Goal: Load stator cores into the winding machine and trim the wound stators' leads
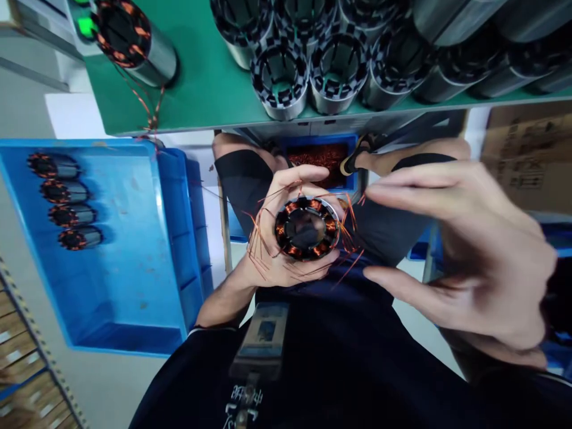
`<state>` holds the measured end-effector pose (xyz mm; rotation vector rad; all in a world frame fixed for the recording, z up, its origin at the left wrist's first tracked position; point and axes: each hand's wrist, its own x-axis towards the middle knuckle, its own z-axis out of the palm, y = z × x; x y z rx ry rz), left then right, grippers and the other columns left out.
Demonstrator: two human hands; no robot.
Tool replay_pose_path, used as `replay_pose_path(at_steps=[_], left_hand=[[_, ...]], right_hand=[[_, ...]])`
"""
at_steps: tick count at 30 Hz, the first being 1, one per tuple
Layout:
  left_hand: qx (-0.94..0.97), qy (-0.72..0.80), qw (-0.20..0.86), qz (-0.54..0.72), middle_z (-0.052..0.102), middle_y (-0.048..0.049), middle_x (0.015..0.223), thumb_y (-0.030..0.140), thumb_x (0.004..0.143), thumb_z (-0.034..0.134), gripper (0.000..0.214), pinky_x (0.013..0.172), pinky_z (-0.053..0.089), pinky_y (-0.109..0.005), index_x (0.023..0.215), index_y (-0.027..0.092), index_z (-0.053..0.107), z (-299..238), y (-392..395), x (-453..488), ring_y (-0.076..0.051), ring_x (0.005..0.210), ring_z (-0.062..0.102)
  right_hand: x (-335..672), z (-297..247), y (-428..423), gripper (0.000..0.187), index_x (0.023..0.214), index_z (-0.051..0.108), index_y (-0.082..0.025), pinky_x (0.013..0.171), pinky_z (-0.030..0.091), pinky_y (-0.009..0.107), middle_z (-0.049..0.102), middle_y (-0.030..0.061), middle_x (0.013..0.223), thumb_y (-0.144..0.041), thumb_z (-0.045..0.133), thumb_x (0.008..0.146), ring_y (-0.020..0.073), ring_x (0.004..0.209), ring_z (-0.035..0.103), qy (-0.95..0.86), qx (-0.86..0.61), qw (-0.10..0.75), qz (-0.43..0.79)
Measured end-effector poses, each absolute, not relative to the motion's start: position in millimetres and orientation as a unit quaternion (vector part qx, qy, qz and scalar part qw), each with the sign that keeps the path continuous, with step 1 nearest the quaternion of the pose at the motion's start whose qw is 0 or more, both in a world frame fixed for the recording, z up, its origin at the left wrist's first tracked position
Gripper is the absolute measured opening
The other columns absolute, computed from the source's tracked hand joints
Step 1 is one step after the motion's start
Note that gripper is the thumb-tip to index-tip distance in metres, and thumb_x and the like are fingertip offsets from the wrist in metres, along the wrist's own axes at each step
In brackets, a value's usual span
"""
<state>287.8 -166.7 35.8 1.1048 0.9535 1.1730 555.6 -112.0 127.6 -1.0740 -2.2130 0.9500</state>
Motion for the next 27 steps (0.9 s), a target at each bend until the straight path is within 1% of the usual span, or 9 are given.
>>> replay_pose_path(at_steps=[3, 6, 9, 13, 17, 19, 23, 24, 27], left_hand=[[0.473, 0.337, 0.627, 0.52, 0.088, -0.0015, 0.129, 0.03, 0.087, 0.117, 0.098, 0.097, 0.074, -0.038, 0.169, 0.036, 0.064, 39, -164, 291, -0.026, 0.109, 0.09], [0.458, 0.303, 0.661, 0.512, 0.087, -0.0015, 0.126, 0.024, 0.095, 0.107, 0.085, 0.097, 0.073, -0.038, 0.167, 0.035, 0.063, 45, -161, 295, -0.024, 0.103, 0.087], [0.433, 0.326, 0.681, 0.492, 0.087, -0.0025, 0.118, 0.036, 0.093, 0.109, 0.08, 0.087, 0.074, -0.037, 0.157, 0.033, 0.062, 48, -160, 295, -0.027, 0.098, 0.09], [0.35, 0.356, 0.731, 0.464, 0.086, -0.0041, 0.139, 0.048, 0.09, 0.111, 0.082, 0.075, 0.073, -0.033, 0.156, 0.036, 0.065, 45, -164, 292, -0.023, 0.089, 0.089], [0.306, 0.385, 0.743, 0.453, 0.087, -0.0071, 0.135, 0.06, 0.087, 0.114, 0.078, 0.097, 0.08, -0.047, 0.15, 0.032, 0.077, 42, -168, 293, -0.03, 0.106, 0.091], [0.302, 0.411, 0.72, 0.47, 0.087, -0.0084, 0.13, 0.061, 0.089, 0.114, 0.069, 0.106, 0.079, -0.05, 0.141, 0.03, 0.081, 40, -166, 294, -0.033, 0.116, 0.091], [0.331, 0.382, 0.719, 0.477, 0.085, -0.0068, 0.119, 0.054, 0.082, 0.12, 0.067, 0.104, 0.077, -0.05, 0.128, 0.028, 0.079, 26, -157, 303, -0.031, 0.114, 0.088], [0.319, 0.363, 0.734, 0.478, 0.083, -0.0057, 0.115, 0.057, 0.078, 0.121, 0.07, 0.099, 0.076, -0.049, 0.126, 0.029, 0.078, 22, -156, 307, -0.031, 0.11, 0.086], [0.225, 0.365, 0.75, 0.503, 0.073, -0.002, 0.103, 0.081, 0.071, 0.115, 0.084, 0.072, 0.066, -0.04, 0.121, 0.032, 0.07, 18, -154, 325, -0.022, 0.084, 0.07]], right_hand=[[549, 123, -116, 0.056, 0.169, 0.078, -0.036, 0.132, 0.068, 0.054, 0.084, 0.0062, 0.162, -0.039, 0.093, 0.115, 0.0339, 0.146, 0.082, -0.808, -0.37, 0.265, 0.375], [544, 123, -116, 0.054, 0.163, 0.083, -0.037, 0.125, 0.074, 0.057, 0.088, 0.0078, 0.153, -0.033, 0.096, 0.111, 0.037, 0.138, 0.087, -0.798, -0.363, 0.25, 0.41], [541, 122, -118, 0.052, 0.156, 0.087, -0.043, 0.12, 0.077, 0.058, 0.09, 0.0065, 0.145, -0.025, 0.097, 0.108, 0.0386, 0.131, 0.089, -0.784, -0.383, 0.257, 0.416], [540, 116, -123, 0.05, 0.152, 0.089, -0.043, 0.112, 0.079, 0.051, 0.092, 0.003, 0.135, -0.02, 0.097, 0.108, 0.0335, 0.117, 0.091, -0.793, -0.384, 0.286, 0.376], [554, 122, -116, 0.043, 0.149, 0.092, -0.042, 0.093, 0.077, 0.044, 0.091, 0.0002, 0.123, -0.019, 0.09, 0.113, 0.0258, 0.097, 0.085, -0.847, -0.374, 0.232, 0.296], [563, 125, -108, 0.033, 0.137, 0.094, -0.04, 0.088, 0.075, 0.041, 0.089, 0.0008, 0.119, -0.017, 0.086, 0.115, 0.0231, 0.095, 0.082, -0.86, -0.341, 0.224, 0.308], [557, 110, -103, 0.012, 0.117, 0.083, -0.033, 0.101, 0.076, 0.042, 0.084, 0.0047, 0.124, -0.028, 0.075, 0.123, 0.0255, 0.12, 0.085, -0.801, -0.247, 0.272, 0.473], [549, 100, -107, 0.011, 0.118, 0.078, -0.033, 0.1, 0.077, 0.042, 0.083, 0.0046, 0.121, -0.034, 0.07, 0.126, 0.0247, 0.117, 0.085, -0.75, -0.233, 0.309, 0.537], [518, 68, -126, 0.023, 0.119, 0.067, -0.036, 0.075, 0.073, 0.038, 0.08, -0.0001, 0.102, -0.048, 0.053, 0.132, 0.0193, 0.076, 0.073, -0.606, -0.239, 0.405, 0.642]])
